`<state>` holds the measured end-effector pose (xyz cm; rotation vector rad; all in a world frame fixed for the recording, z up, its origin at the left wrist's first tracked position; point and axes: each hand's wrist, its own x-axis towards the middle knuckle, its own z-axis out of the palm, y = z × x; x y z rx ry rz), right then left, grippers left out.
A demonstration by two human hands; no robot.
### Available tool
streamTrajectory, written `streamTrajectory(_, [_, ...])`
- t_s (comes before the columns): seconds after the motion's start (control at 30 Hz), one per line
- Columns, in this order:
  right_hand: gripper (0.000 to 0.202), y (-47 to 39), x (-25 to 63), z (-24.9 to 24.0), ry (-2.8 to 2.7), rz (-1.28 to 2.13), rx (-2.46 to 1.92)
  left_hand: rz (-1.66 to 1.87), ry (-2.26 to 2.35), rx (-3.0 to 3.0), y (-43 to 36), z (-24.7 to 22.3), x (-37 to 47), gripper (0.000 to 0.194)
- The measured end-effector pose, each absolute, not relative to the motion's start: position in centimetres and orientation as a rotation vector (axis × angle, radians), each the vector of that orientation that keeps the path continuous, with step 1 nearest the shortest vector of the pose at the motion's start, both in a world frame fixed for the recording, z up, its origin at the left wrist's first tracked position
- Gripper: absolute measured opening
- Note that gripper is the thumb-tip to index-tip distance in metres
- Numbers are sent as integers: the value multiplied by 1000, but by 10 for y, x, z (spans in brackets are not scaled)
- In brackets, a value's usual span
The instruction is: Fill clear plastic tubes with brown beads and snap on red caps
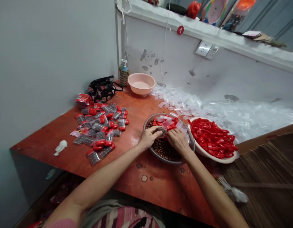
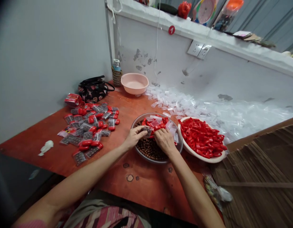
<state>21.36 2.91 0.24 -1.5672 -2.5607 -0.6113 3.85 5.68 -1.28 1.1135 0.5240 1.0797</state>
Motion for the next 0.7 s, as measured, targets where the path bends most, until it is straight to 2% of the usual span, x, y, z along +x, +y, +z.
streamTrajectory(0.2, [18,24,221,-1,-2531,-386,-1618,1039,531,958,55,-8,39,39])
streamTrajectory(0.33, [26,21,219,0,-2147,-170,-1742,1016,518,1052,55,-9,37,37])
streamTrajectory(0.4, [40,20,218,3,-1778,101,-1751,967,503,1126,56,-9,36,36])
streamTrajectory(0.5, [57,19,211,10,-1241,648,-1517,821,459,1169,57,-6,34,36])
streamTrajectory(0.6, [51,18,199,14,-954,929,-1206,727,431,1129,58,-1,33,38])
streamTrajectory(0.7, [37,17,189,11,-864,978,-1052,745,430,1060,58,-1,31,38])
